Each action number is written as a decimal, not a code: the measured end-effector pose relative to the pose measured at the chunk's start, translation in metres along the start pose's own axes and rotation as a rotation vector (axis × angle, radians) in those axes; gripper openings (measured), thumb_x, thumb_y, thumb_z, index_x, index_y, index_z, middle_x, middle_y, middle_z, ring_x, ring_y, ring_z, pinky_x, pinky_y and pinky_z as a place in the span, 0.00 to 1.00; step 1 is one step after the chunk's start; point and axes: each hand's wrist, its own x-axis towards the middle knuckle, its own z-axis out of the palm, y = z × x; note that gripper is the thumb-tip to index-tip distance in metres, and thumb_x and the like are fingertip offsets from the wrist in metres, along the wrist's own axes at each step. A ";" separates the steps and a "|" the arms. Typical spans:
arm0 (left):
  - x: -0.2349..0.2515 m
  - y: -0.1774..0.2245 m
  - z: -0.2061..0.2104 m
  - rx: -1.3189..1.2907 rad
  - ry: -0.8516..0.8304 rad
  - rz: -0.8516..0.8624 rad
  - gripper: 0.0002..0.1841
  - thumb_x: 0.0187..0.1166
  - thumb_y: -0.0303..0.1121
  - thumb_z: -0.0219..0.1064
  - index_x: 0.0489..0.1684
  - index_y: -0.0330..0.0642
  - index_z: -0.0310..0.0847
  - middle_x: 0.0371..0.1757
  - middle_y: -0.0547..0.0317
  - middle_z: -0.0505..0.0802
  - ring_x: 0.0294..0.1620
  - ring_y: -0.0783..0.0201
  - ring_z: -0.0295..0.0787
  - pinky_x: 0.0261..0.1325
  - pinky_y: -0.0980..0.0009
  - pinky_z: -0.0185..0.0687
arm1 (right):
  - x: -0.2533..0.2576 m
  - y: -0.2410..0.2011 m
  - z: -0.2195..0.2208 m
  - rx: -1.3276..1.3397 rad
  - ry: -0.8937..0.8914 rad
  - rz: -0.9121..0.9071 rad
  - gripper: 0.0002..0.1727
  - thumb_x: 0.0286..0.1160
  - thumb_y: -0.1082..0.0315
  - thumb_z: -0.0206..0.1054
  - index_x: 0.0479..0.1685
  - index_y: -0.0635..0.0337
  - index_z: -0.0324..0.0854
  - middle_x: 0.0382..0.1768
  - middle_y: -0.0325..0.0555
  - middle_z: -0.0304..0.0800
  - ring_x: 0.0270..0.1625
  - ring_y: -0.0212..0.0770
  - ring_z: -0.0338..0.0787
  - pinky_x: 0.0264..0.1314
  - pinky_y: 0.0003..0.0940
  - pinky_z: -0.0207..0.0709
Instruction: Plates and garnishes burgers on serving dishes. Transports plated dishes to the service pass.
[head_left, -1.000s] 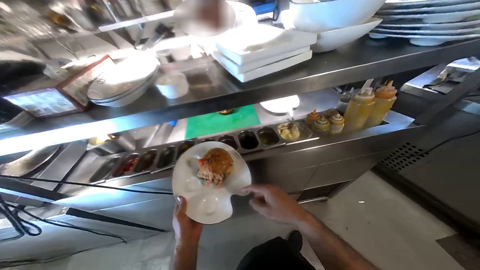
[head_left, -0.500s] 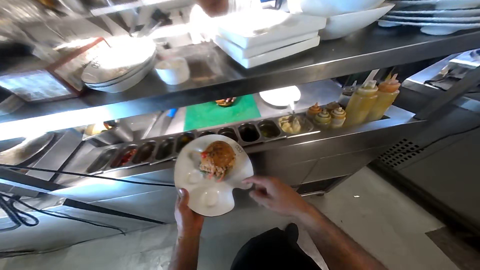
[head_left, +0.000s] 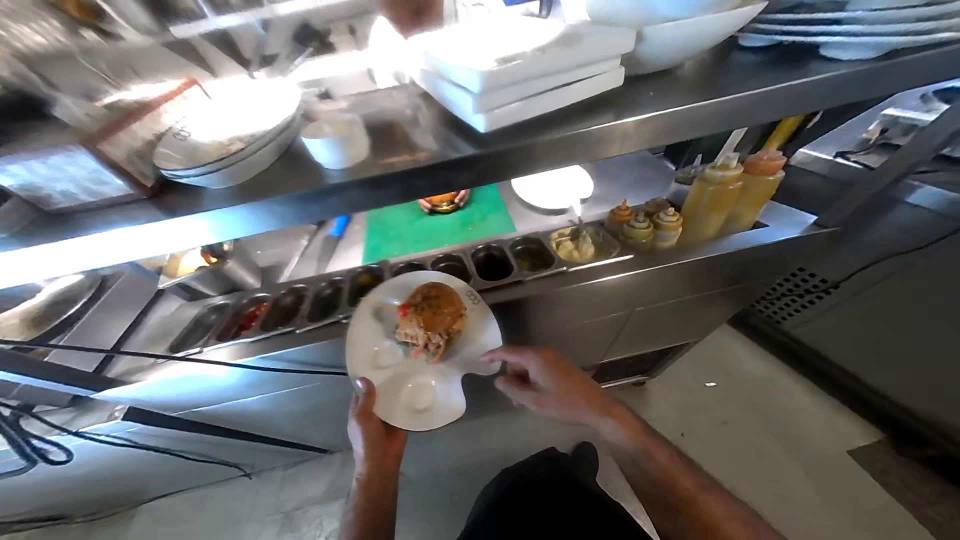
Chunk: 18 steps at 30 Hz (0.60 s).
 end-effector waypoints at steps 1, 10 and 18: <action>0.000 0.000 0.000 -0.002 -0.006 0.000 0.21 0.94 0.45 0.45 0.77 0.43 0.66 0.57 0.48 0.91 0.55 0.56 0.93 0.55 0.53 0.92 | 0.000 0.000 0.000 0.000 0.005 0.001 0.19 0.85 0.64 0.62 0.72 0.51 0.83 0.28 0.42 0.84 0.27 0.35 0.83 0.35 0.34 0.80; -0.005 0.002 0.004 0.011 -0.038 0.007 0.21 0.95 0.44 0.44 0.74 0.42 0.67 0.54 0.49 0.91 0.53 0.57 0.94 0.53 0.54 0.93 | -0.006 -0.002 -0.001 0.020 0.008 0.008 0.18 0.87 0.63 0.60 0.71 0.51 0.83 0.29 0.42 0.84 0.27 0.34 0.82 0.36 0.33 0.80; -0.008 0.001 0.009 0.023 -0.028 0.001 0.21 0.95 0.45 0.44 0.75 0.43 0.67 0.55 0.49 0.91 0.53 0.57 0.93 0.53 0.54 0.93 | -0.013 -0.002 -0.003 0.006 0.013 0.011 0.18 0.87 0.64 0.61 0.72 0.51 0.82 0.29 0.43 0.85 0.28 0.35 0.84 0.36 0.33 0.81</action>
